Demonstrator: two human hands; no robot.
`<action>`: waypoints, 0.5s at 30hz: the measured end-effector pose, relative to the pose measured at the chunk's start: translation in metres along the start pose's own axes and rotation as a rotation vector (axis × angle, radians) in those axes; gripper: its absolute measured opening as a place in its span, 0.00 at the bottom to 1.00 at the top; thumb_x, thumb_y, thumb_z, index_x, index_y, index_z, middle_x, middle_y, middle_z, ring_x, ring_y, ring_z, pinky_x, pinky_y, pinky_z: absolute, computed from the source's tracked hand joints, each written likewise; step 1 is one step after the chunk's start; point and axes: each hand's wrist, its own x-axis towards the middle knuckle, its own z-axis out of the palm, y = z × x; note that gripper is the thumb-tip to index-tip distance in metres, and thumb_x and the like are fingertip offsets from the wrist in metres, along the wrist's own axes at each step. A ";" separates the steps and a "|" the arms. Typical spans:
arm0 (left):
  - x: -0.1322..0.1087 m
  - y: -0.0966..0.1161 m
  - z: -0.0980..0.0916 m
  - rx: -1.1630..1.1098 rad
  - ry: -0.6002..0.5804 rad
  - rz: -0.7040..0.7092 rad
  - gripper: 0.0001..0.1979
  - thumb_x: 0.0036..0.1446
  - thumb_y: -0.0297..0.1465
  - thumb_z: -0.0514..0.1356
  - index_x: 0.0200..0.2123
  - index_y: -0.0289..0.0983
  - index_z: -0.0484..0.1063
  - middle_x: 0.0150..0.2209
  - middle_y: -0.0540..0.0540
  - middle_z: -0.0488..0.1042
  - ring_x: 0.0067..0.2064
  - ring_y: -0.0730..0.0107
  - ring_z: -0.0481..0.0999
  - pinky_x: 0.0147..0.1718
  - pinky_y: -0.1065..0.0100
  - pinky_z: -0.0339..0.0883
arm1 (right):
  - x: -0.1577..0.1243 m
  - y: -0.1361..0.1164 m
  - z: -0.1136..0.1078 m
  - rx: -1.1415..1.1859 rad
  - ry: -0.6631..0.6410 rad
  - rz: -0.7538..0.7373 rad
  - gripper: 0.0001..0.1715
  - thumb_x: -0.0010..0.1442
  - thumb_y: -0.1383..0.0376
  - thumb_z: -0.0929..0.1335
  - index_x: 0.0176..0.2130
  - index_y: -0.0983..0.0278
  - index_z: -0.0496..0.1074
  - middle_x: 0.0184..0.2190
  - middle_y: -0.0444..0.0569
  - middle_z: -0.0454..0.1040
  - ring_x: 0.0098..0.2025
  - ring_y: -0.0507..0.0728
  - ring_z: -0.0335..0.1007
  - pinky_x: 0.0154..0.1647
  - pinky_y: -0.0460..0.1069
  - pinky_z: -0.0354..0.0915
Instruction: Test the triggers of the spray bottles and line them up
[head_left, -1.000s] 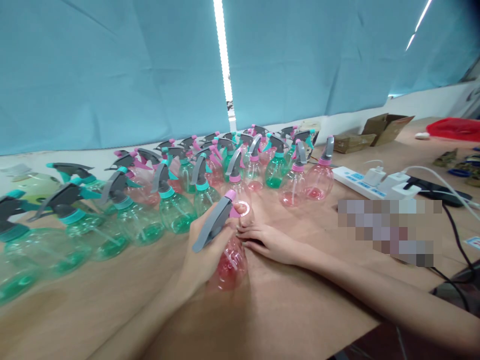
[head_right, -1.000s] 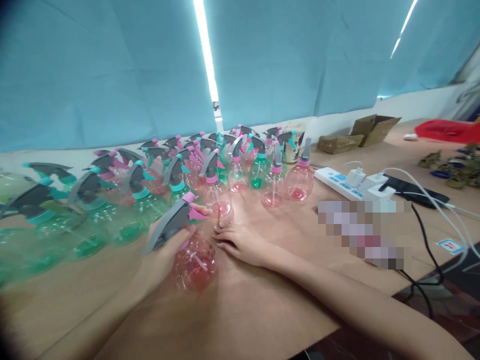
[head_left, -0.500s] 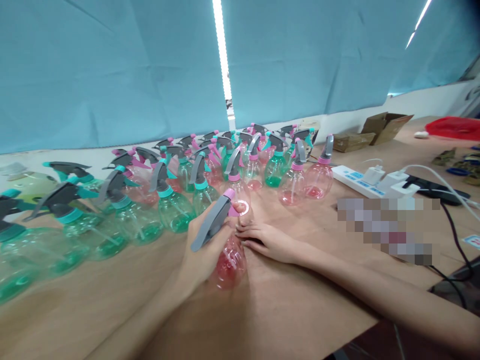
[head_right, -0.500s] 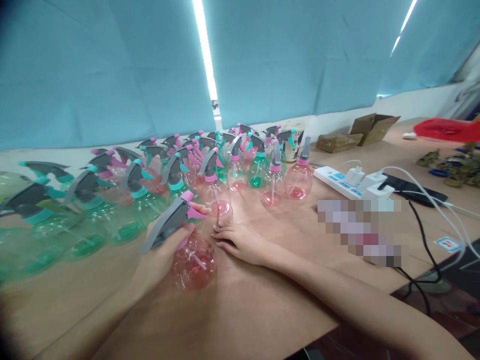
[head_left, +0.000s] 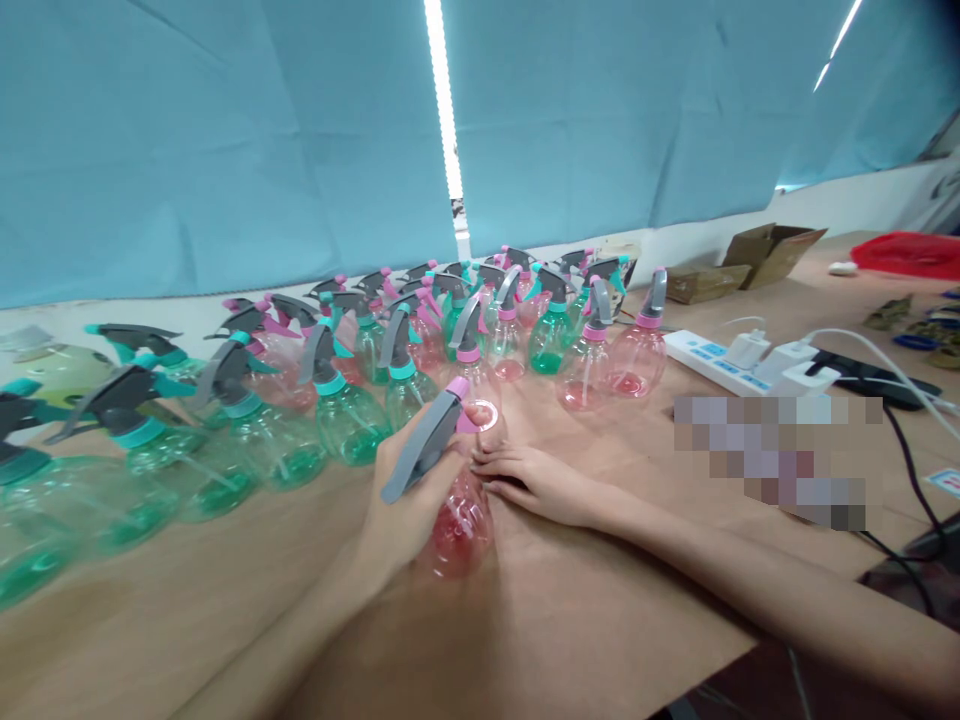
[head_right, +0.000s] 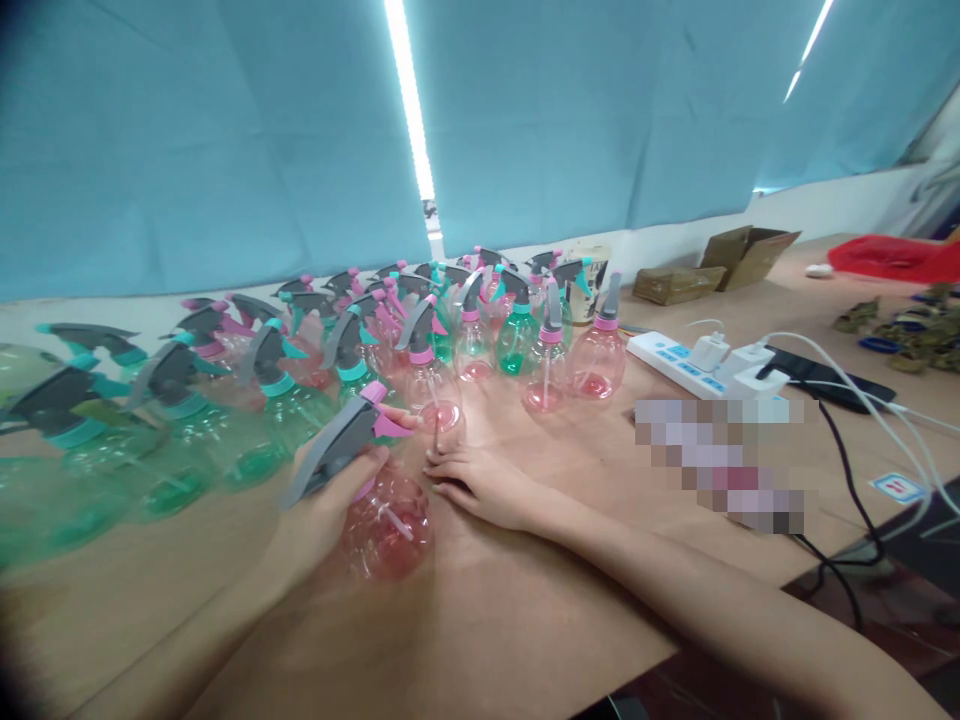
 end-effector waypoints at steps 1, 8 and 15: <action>0.000 0.000 0.000 -0.002 0.000 -0.001 0.09 0.54 0.30 0.57 0.39 0.43 0.71 0.24 0.56 0.61 0.25 0.74 0.59 0.25 0.72 0.57 | 0.000 0.000 0.000 0.001 -0.001 0.000 0.18 0.68 0.66 0.62 0.55 0.62 0.70 0.56 0.52 0.72 0.59 0.58 0.66 0.62 0.57 0.61; -0.002 0.002 0.000 0.003 -0.010 -0.015 0.07 0.55 0.30 0.57 0.39 0.42 0.69 0.24 0.55 0.61 0.25 0.74 0.58 0.25 0.71 0.54 | 0.000 -0.001 -0.001 0.000 -0.017 0.006 0.19 0.68 0.66 0.62 0.56 0.62 0.70 0.57 0.53 0.71 0.60 0.58 0.65 0.62 0.57 0.61; -0.001 0.000 0.000 0.037 -0.002 -0.008 0.05 0.55 0.31 0.56 0.37 0.41 0.68 0.23 0.55 0.59 0.25 0.74 0.58 0.24 0.71 0.53 | 0.000 0.001 0.001 -0.002 -0.008 -0.002 0.18 0.68 0.66 0.62 0.55 0.61 0.70 0.57 0.51 0.71 0.60 0.58 0.65 0.62 0.57 0.61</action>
